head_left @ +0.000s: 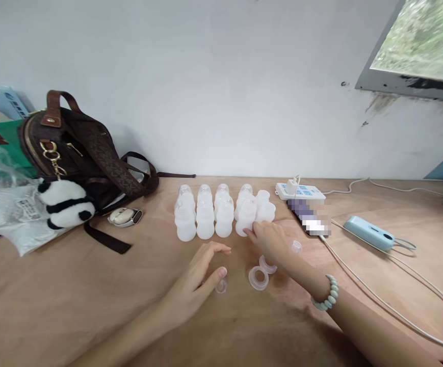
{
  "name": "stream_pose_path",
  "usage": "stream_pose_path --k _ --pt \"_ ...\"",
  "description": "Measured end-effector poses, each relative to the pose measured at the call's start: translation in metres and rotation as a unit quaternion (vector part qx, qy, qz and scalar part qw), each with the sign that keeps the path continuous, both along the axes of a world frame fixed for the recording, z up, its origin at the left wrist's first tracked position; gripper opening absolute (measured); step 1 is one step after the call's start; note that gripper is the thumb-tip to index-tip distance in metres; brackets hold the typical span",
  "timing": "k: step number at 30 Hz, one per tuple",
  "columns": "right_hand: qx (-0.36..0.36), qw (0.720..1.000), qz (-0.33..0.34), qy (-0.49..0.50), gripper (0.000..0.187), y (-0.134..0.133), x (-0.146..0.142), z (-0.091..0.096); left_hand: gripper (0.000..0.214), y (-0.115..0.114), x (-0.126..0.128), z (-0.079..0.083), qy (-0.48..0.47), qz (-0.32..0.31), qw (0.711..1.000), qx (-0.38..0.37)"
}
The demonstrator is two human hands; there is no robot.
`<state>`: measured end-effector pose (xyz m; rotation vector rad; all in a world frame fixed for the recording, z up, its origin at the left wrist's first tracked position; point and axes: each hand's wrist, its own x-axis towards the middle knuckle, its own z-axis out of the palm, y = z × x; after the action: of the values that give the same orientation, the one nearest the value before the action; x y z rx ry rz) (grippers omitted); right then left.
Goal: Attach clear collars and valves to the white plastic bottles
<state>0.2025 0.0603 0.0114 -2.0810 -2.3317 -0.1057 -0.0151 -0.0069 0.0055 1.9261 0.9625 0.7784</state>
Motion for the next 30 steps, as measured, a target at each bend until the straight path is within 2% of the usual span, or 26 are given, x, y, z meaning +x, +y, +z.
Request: stream_pose_path --k 4,7,10,12,15,17,21,23,25,27,30 --pt "-0.006 1.000 0.007 0.000 0.038 0.003 -0.001 0.002 0.025 0.005 0.000 0.003 0.020 -0.015 1.000 0.014" --pt "-0.020 0.999 0.031 0.008 0.032 -0.002 0.007 0.012 0.023 0.014 -0.005 0.010 0.050 -0.029 0.998 0.015" --pt "-0.041 0.995 0.092 0.021 0.016 -0.015 0.021 0.029 0.031 0.022 -0.016 0.020 0.123 -0.061 0.990 -0.007" --pt "-0.051 0.985 0.166 0.024 0.002 -0.025 0.031 0.037 0.039 0.027 -0.024 0.024 0.186 -0.085 0.978 -0.030" --pt "-0.052 0.970 0.238 0.004 0.018 -0.038 0.041 0.038 0.028 0.030 -0.031 0.023 0.251 -0.099 0.961 -0.052" --pt "-0.057 0.968 0.245 -0.023 0.017 -0.041 0.043 0.032 0.021 0.033 -0.033 0.020 0.256 -0.106 0.959 -0.056" --pt "-0.046 0.968 0.245 -0.027 0.013 -0.040 0.042 0.025 0.016 0.038 -0.033 0.019 0.237 -0.094 0.964 -0.069" --pt "0.005 0.973 0.232 0.020 0.013 -0.039 0.043 0.027 0.015 0.039 -0.031 0.020 0.208 -0.055 0.973 -0.079" --pt "0.066 0.964 0.232 0.109 0.021 -0.041 0.042 0.029 0.016 0.039 -0.027 0.019 0.143 -0.022 0.985 -0.092" --pt "0.105 0.937 0.259 0.211 0.027 -0.045 0.037 0.030 0.018 0.036 -0.019 0.014 0.056 -0.007 0.992 -0.109" --pt "0.115 0.881 0.340 0.309 0.030 -0.056 0.023 0.024 0.028 0.030 -0.005 0.004 -0.065 -0.001 0.987 -0.148"
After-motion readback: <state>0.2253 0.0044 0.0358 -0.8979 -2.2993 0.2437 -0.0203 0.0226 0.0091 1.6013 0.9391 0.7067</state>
